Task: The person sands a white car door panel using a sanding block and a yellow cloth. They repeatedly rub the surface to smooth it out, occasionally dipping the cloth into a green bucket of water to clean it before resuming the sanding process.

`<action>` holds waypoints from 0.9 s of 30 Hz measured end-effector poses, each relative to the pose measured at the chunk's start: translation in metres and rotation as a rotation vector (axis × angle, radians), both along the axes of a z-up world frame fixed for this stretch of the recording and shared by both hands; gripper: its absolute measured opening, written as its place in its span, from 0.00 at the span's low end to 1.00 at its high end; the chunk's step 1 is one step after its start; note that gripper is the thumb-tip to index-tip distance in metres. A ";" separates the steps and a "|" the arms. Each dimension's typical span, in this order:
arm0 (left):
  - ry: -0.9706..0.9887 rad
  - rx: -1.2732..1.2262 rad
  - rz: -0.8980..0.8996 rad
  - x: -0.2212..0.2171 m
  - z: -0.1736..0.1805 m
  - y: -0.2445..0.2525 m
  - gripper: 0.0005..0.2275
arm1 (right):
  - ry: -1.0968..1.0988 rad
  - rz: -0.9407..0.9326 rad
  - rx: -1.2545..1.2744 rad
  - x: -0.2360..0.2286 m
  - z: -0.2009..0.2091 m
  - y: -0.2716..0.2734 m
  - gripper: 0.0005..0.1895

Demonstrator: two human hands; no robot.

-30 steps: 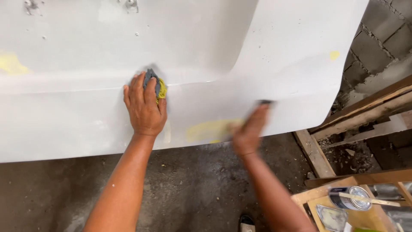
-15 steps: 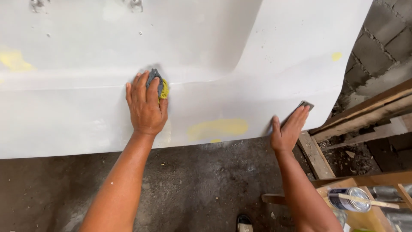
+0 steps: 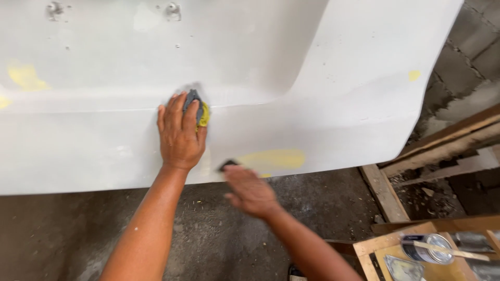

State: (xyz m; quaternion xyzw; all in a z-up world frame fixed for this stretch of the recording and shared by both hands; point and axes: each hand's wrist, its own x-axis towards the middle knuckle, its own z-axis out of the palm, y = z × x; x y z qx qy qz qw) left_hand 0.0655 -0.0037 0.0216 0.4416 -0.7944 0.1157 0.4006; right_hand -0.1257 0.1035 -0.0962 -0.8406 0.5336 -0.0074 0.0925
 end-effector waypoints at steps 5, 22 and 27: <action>0.034 -0.047 0.033 -0.010 -0.012 -0.008 0.24 | -0.162 -0.715 -0.501 -0.206 -0.059 0.027 0.53; 0.106 -0.151 0.148 -0.036 -0.028 -0.013 0.22 | 0.059 -0.418 -0.076 -0.191 0.008 0.009 0.51; 0.142 -0.168 0.160 -0.053 -0.035 -0.011 0.21 | -0.539 -1.140 -0.703 -0.317 -0.026 -0.007 0.45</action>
